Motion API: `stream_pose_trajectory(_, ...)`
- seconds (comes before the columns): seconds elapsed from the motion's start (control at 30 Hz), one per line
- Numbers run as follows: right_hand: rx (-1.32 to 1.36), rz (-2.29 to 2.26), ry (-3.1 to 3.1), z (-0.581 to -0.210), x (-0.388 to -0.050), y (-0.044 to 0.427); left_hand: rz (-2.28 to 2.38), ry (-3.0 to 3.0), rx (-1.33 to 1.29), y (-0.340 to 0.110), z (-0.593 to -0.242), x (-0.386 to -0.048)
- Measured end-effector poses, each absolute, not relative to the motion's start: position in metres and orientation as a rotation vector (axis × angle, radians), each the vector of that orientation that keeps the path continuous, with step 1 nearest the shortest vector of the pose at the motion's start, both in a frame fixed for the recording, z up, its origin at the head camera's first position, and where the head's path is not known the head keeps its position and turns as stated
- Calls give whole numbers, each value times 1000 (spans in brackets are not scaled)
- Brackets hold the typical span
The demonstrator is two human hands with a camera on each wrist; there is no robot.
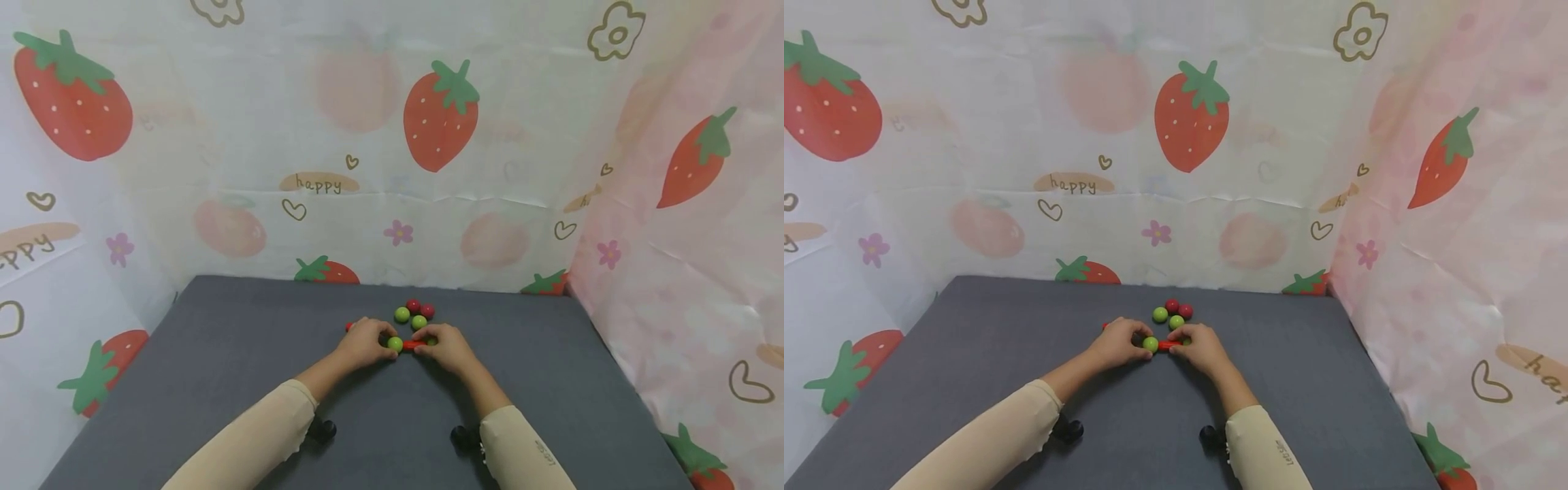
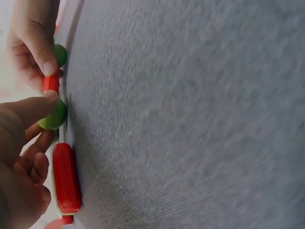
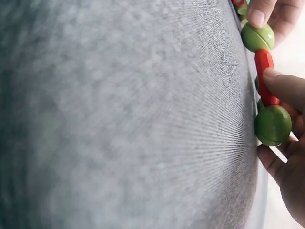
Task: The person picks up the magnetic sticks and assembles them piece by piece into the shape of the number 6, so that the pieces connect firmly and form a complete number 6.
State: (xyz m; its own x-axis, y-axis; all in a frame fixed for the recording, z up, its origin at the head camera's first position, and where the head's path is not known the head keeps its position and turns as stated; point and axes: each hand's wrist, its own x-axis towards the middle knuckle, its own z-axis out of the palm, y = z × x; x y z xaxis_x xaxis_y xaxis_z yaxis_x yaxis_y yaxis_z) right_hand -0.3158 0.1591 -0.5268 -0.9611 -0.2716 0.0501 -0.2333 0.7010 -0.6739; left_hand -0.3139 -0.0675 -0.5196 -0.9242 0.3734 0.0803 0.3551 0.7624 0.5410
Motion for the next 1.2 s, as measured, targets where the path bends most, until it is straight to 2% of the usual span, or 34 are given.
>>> stream_pose_trajectory(0.23,-430,-1131,2851,-528,-315,156,1027,2985,525,-81,-520,-299)
stream_pose_trajectory(0.63,-378,-1154,2838,-524,-314,160,1232,3019,194,-120,-526,-264)
stream_pose_trajectory(1.2,-371,-1185,2828,-527,-313,159,1185,3013,255,-129,-538,-263)
